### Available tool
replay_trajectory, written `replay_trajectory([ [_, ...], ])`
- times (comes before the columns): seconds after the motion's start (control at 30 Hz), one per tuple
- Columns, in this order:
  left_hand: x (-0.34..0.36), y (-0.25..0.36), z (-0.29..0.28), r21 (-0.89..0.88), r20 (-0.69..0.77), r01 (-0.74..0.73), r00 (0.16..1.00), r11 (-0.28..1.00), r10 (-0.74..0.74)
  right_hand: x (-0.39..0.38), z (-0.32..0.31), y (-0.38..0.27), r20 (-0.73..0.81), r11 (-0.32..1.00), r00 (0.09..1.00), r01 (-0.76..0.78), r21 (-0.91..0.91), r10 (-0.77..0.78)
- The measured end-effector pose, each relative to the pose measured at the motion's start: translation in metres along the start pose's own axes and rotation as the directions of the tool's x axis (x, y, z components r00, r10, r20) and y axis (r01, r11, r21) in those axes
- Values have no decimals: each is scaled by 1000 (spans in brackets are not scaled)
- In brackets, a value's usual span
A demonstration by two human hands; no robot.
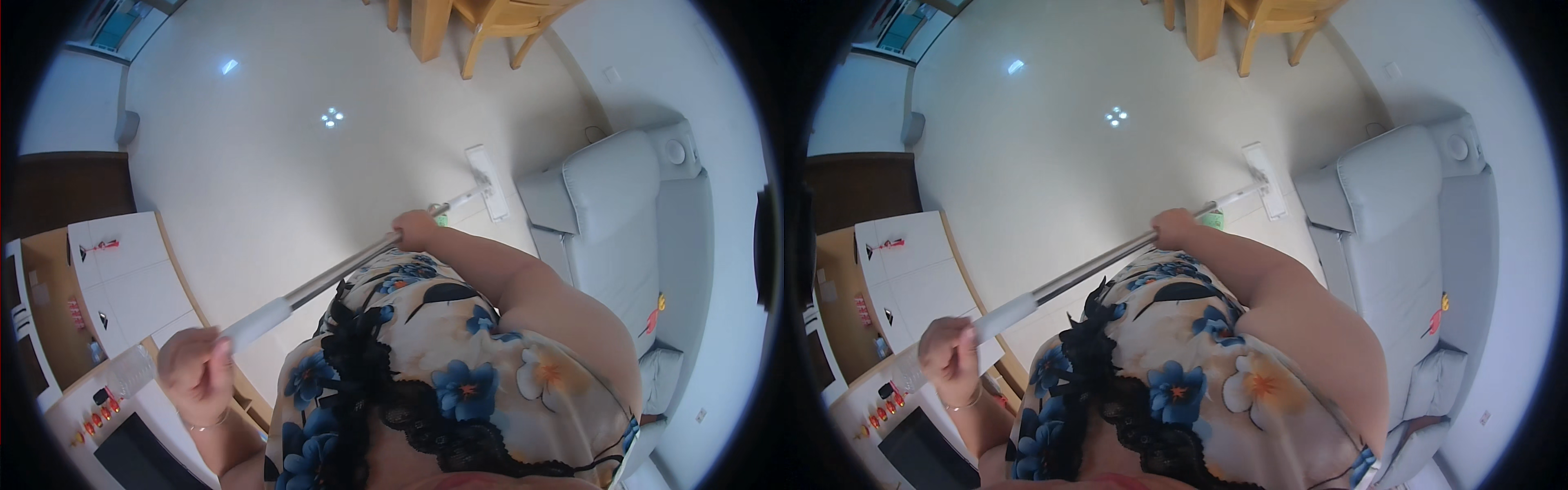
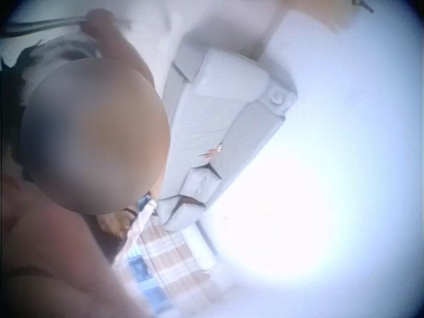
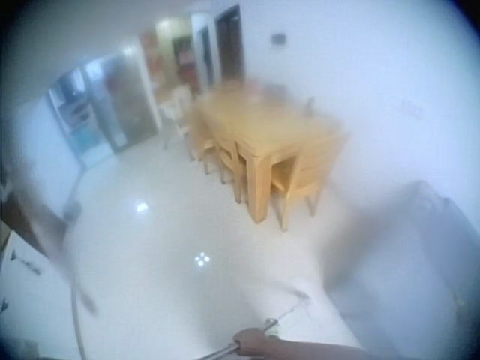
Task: The person mops the floor using a flat mop.
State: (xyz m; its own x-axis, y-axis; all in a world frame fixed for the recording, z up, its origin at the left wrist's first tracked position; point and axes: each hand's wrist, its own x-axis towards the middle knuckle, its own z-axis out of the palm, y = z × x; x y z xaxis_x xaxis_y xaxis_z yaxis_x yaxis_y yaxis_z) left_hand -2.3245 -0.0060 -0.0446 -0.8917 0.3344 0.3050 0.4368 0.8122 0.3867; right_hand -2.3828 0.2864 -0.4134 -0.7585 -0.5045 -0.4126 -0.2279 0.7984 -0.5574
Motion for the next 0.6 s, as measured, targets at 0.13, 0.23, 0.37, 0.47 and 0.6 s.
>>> replay_trajectory([
  [0.13, -42, 20, -61, 181, -61, 195, 980, 964, -187, 46, 7, -75, 72, 986, 983, 167, 5, -167],
  [0.23, -74, 12, -124, 273, -89, 177, 983, 946, -158, 79, 5, -161, 23, 958, 959, 282, 42, -283],
  [0.37, -105, 25, -142, 346, -179, 284, 956, 894, -234, 109, 15, -222, 131, 920, 912, 393, 4, -390],
  [0.47, -104, 43, -140, 461, 58, 487, 818, 742, -573, 122, 32, -236, 205, 869, 875, 472, -152, -439],
  [0.6, -148, 27, -130, 176, 235, 575, 764, 799, -601, 122, 41, -227, 300, 829, 850, 507, -238, -434],
])
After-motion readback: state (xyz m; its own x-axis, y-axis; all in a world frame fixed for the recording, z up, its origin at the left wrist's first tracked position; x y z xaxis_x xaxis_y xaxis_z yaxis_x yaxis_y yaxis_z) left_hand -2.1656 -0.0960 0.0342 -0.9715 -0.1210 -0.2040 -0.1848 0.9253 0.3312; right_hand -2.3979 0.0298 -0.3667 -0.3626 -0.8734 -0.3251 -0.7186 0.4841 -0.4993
